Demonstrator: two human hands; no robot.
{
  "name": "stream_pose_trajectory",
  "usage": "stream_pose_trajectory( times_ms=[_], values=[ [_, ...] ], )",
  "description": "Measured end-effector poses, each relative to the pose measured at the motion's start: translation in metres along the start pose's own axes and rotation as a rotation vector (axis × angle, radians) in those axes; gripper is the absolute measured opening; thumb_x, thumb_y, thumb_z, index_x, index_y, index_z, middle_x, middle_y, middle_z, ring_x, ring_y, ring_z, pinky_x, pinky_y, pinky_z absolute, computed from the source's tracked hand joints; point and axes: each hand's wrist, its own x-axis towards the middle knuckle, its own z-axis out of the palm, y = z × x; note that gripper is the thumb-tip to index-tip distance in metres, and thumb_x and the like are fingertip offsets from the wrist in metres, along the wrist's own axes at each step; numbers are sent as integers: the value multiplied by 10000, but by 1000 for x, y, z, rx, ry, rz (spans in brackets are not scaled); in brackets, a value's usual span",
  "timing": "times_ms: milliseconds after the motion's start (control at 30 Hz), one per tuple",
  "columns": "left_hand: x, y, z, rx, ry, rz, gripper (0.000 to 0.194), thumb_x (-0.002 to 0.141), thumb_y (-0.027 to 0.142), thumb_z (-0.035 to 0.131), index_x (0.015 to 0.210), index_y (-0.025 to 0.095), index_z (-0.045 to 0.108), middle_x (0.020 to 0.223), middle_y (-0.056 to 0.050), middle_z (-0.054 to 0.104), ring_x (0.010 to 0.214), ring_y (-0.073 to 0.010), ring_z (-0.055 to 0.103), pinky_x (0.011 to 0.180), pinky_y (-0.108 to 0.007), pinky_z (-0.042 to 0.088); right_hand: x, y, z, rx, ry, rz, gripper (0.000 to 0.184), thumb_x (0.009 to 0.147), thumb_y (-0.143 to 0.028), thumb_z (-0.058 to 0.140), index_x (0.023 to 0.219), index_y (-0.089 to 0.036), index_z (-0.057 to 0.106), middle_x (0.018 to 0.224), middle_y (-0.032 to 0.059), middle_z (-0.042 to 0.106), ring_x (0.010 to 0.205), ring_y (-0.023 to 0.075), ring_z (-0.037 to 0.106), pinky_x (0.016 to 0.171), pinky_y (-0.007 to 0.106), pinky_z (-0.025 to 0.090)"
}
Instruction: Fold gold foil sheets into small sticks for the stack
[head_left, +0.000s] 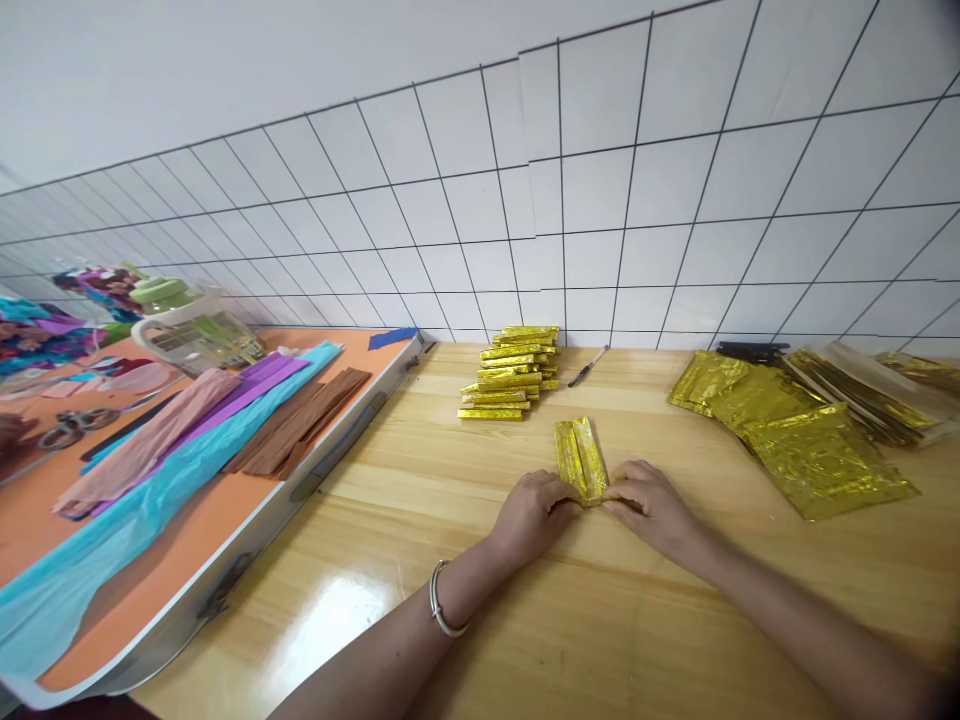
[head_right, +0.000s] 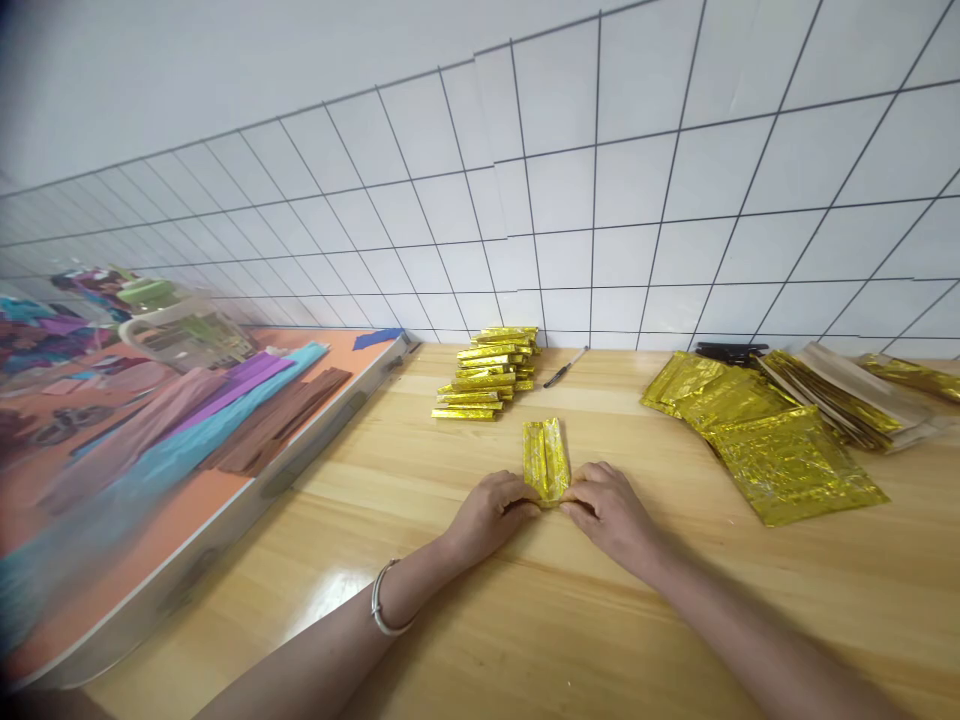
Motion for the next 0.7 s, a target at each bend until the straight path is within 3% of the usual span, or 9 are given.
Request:
stream_pose_trajectory(
  times_ms=[267, 700],
  values=[
    [-1, 2, -3, 35, -7, -52, 107, 859, 259, 533, 867, 202, 623, 796, -16, 628, 783, -151, 556, 733, -252, 401, 2, -3, -1, 63, 34, 51, 38, 796, -247, 593, 788, -231, 627, 820, 24, 593, 807, 183, 522, 710, 316, 393],
    [1, 9, 0, 119, 3, -79, 96, 849, 222, 512, 782, 186, 572, 767, -20, 600, 766, -150, 544, 693, -244, 374, 6, -12, -2, -39, 30, 98, 77, 734, -197, 597, 663, -210, 569, 755, 17, 553, 743, 174, 497, 661, 295, 372]
  ],
)
